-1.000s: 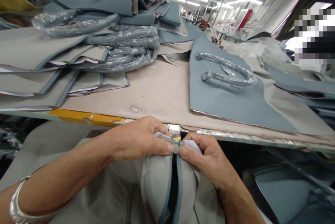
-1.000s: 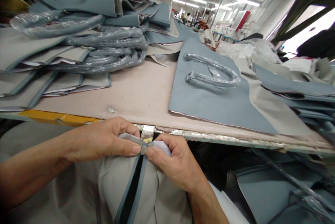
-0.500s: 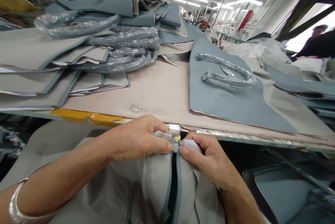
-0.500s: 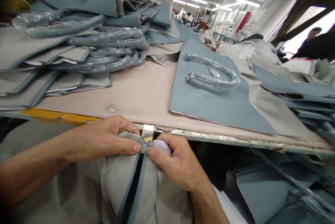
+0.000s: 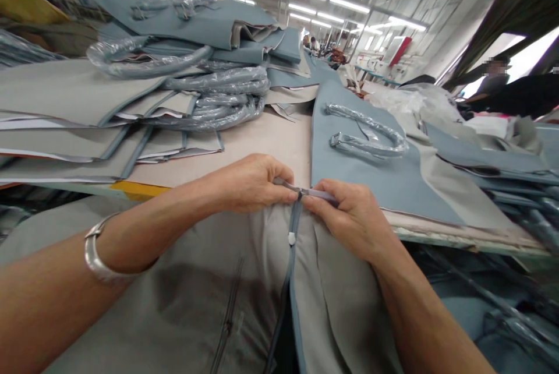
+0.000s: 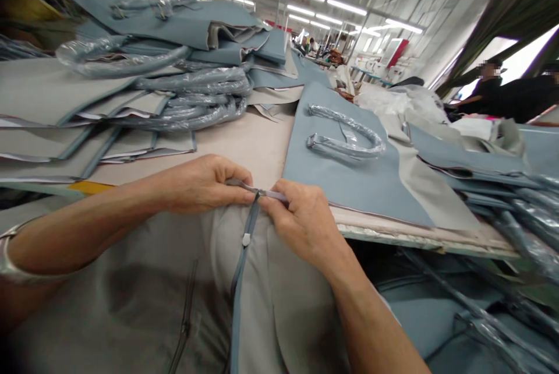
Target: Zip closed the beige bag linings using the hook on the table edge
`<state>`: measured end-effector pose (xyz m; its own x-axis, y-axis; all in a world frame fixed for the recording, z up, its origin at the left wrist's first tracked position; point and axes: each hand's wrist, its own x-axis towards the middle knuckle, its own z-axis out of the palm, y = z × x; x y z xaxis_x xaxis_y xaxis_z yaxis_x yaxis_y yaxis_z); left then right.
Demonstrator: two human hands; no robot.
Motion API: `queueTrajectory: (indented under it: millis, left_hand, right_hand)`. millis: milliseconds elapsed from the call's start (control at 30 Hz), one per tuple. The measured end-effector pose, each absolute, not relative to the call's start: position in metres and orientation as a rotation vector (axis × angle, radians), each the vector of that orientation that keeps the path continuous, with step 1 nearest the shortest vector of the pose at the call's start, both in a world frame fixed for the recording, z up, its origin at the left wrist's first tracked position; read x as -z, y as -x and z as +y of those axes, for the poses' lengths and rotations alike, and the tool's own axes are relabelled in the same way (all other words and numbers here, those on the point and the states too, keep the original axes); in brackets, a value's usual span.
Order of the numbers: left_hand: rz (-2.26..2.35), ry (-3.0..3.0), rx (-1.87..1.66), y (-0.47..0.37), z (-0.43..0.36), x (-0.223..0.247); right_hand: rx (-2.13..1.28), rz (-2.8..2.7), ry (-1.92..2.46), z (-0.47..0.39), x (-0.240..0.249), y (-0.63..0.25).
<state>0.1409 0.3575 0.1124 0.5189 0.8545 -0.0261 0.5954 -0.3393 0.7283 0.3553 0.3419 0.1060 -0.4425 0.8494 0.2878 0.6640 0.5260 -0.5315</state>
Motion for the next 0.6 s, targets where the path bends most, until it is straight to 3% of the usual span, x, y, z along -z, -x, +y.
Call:
queueTrajectory:
  millis: [267,600]
  left_hand:
    - [1.313,-2.430,-0.860,-0.139,0.415,-0.168]
    - [1.373,-2.924,-0.965,-0.166,0.470,-0.265]
  right_hand:
    - [-0.092,-2.213,1.278,0.411,-0.172,-0.341]
    - [0.115,-1.931,1.487,0.452,-0.259,-0.349]
